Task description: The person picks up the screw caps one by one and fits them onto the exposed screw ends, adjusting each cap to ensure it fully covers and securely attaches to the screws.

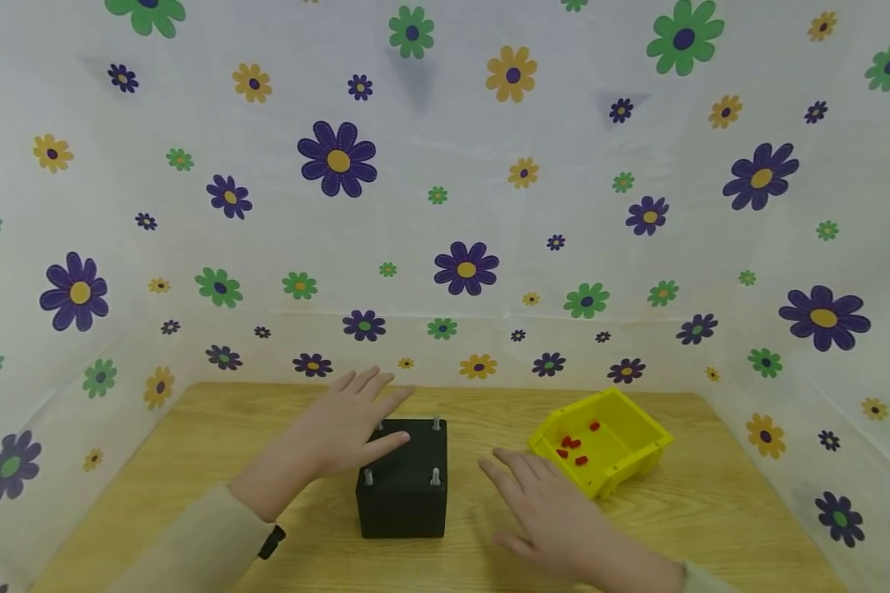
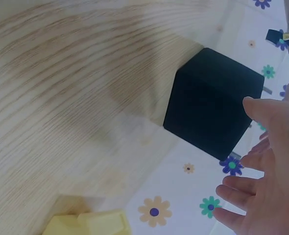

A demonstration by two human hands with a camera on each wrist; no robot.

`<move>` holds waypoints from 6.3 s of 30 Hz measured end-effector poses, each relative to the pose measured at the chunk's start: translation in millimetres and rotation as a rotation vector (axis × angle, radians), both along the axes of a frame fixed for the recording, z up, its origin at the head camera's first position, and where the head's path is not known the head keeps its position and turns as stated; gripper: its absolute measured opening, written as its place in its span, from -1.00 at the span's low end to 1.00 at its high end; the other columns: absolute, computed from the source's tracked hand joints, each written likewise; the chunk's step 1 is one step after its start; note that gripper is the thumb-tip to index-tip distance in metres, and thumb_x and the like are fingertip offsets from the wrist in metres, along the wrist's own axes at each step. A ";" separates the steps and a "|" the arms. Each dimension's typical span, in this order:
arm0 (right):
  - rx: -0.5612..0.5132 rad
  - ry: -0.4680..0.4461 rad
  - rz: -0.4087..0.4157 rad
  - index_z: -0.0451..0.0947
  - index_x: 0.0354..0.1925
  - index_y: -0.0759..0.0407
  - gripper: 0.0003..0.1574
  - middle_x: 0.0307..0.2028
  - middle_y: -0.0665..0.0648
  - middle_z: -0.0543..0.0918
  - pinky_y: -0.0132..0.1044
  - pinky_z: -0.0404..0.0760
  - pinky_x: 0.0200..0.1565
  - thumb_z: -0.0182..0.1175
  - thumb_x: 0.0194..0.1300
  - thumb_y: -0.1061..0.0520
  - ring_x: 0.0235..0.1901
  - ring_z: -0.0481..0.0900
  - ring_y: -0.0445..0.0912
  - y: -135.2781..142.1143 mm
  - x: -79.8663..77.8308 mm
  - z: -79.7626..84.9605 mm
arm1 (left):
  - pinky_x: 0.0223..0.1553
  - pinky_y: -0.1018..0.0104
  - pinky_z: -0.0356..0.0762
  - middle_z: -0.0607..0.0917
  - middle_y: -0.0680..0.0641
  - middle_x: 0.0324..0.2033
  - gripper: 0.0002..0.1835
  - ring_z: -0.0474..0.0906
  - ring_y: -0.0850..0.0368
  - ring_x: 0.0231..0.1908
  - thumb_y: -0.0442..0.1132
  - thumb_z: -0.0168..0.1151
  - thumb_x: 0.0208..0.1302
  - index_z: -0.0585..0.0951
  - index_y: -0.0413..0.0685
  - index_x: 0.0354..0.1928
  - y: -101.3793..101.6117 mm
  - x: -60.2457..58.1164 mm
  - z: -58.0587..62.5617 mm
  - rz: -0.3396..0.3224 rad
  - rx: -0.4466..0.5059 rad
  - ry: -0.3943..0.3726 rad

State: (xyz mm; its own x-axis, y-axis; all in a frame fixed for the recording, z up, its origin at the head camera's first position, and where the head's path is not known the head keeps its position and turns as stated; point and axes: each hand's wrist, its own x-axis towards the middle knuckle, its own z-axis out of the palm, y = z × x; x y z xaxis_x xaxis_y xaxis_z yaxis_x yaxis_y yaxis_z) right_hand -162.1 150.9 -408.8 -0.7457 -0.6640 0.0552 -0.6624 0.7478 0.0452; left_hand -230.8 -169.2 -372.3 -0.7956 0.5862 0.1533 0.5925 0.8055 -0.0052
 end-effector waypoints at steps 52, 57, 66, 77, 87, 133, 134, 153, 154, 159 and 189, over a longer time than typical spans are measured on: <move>-0.023 0.122 -0.245 0.36 0.52 0.20 0.02 0.42 0.35 0.48 0.23 0.55 0.34 0.42 0.34 -0.30 0.32 0.53 0.24 79.9 -4.5 -11.0 | 0.64 -0.15 0.10 0.28 -0.13 0.62 -0.28 0.15 -0.18 0.64 0.36 -0.08 0.60 0.25 0.27 0.65 112.0 7.2 -4.3 -0.080 -0.045 -0.034; -0.031 0.102 -0.279 0.36 0.52 0.20 0.02 0.43 0.37 0.47 0.26 0.55 0.33 0.41 0.35 -0.29 0.32 0.53 0.26 86.5 -2.6 -9.4 | 0.64 -0.13 0.12 0.29 -0.11 0.62 -0.29 0.16 -0.14 0.64 0.33 -0.06 0.61 0.25 0.28 0.66 122.8 8.4 -6.8 -0.092 -0.055 -0.018; -0.039 0.131 -0.304 0.38 0.51 0.20 -0.01 0.40 0.38 0.49 0.29 0.56 0.29 0.40 0.36 -0.29 0.32 0.54 0.27 99.2 -0.2 -15.7 | 0.61 -0.06 0.23 0.35 -0.09 0.59 -0.30 0.24 -0.09 0.61 0.35 -0.13 0.62 0.21 0.35 0.67 142.9 6.5 -14.0 -0.075 -0.127 0.033; -0.056 0.138 -0.354 0.40 0.48 0.24 -0.02 0.36 0.42 0.51 0.33 0.55 0.27 0.43 0.33 -0.26 0.30 0.55 0.32 111.9 -0.8 -19.8 | 0.60 -0.07 0.23 0.32 -0.10 0.60 -0.30 0.24 -0.13 0.61 0.35 -0.12 0.62 0.22 0.34 0.66 162.3 0.6 -22.0 -0.059 -0.125 -0.004; -0.030 0.138 -0.388 0.40 0.47 0.26 -0.02 0.35 0.44 0.51 0.33 0.56 0.25 0.41 0.35 -0.27 0.26 0.57 0.34 121.0 -3.6 -20.3 | 0.61 -0.01 0.24 0.31 -0.08 0.61 -0.28 0.24 -0.08 0.61 0.39 -0.14 0.60 0.20 0.39 0.67 186.6 -0.2 -25.6 -0.032 -0.204 -0.010; -0.062 0.128 -0.433 0.42 0.41 0.39 -0.08 0.26 0.55 0.51 0.35 0.57 0.21 0.40 0.39 -0.20 0.20 0.56 0.43 152.9 -19.3 -38.3 | 0.60 0.13 0.25 0.25 0.13 0.64 -0.31 0.24 0.08 0.61 0.41 -0.16 0.59 0.25 0.45 0.64 241.5 -31.6 -45.4 0.048 -0.282 -0.124; -0.061 0.130 -0.431 0.42 0.41 0.39 -0.08 0.26 0.55 0.51 0.35 0.57 0.22 0.40 0.39 -0.20 0.20 0.57 0.43 152.7 -19.2 -38.3 | 0.60 0.13 0.25 0.25 0.13 0.64 -0.31 0.24 0.08 0.61 0.41 -0.16 0.59 0.25 0.44 0.64 241.6 -31.6 -45.4 0.047 -0.285 -0.124; -0.053 0.131 -0.455 0.44 0.40 0.39 -0.10 0.29 0.56 0.49 0.34 0.58 0.22 0.41 0.38 -0.18 0.24 0.54 0.43 149.2 -17.6 -43.7 | 0.61 0.14 0.22 0.15 0.20 0.68 -0.36 0.20 0.12 0.63 0.38 -0.16 0.61 0.33 0.44 0.60 237.4 -31.8 -50.1 0.031 -0.295 -0.145; -0.053 0.133 -0.457 0.45 0.39 0.39 -0.10 0.29 0.57 0.49 0.34 0.58 0.23 0.41 0.38 -0.18 0.24 0.54 0.43 149.1 -17.5 -44.0 | 0.61 0.14 0.22 0.14 0.20 0.68 -0.36 0.19 0.12 0.63 0.38 -0.17 0.61 0.33 0.44 0.60 237.0 -31.3 -49.7 0.031 -0.297 -0.151; -0.066 0.139 -0.458 0.45 0.39 0.39 -0.10 0.29 0.57 0.50 0.34 0.58 0.23 0.42 0.37 -0.17 0.24 0.54 0.43 149.1 -16.6 -45.9 | 0.59 0.16 0.26 0.10 0.22 0.69 -0.35 0.20 0.16 0.63 0.40 -0.15 0.59 0.32 0.48 0.60 235.1 -28.1 -45.3 0.040 -0.315 -0.188; -0.168 -0.001 -0.434 0.30 0.52 0.34 0.05 0.51 0.52 0.29 0.39 0.53 0.27 0.38 0.38 -0.25 0.41 0.39 0.46 144.2 -15.3 -49.3 | 0.58 0.11 0.28 0.24 0.17 0.65 -0.27 0.27 0.09 0.59 0.52 -0.12 0.49 0.31 0.53 0.59 215.0 7.6 -35.3 0.017 -0.467 -0.087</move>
State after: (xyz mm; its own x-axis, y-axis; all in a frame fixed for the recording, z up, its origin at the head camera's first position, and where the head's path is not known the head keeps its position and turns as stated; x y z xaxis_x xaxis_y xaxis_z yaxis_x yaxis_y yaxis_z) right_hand -177.4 295.1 -458.1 -0.9528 -0.2723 0.1343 -0.2865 0.9528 -0.1005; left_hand -223.2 45.9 -407.7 -0.8039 0.5631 -0.1915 0.5935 0.7385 -0.3201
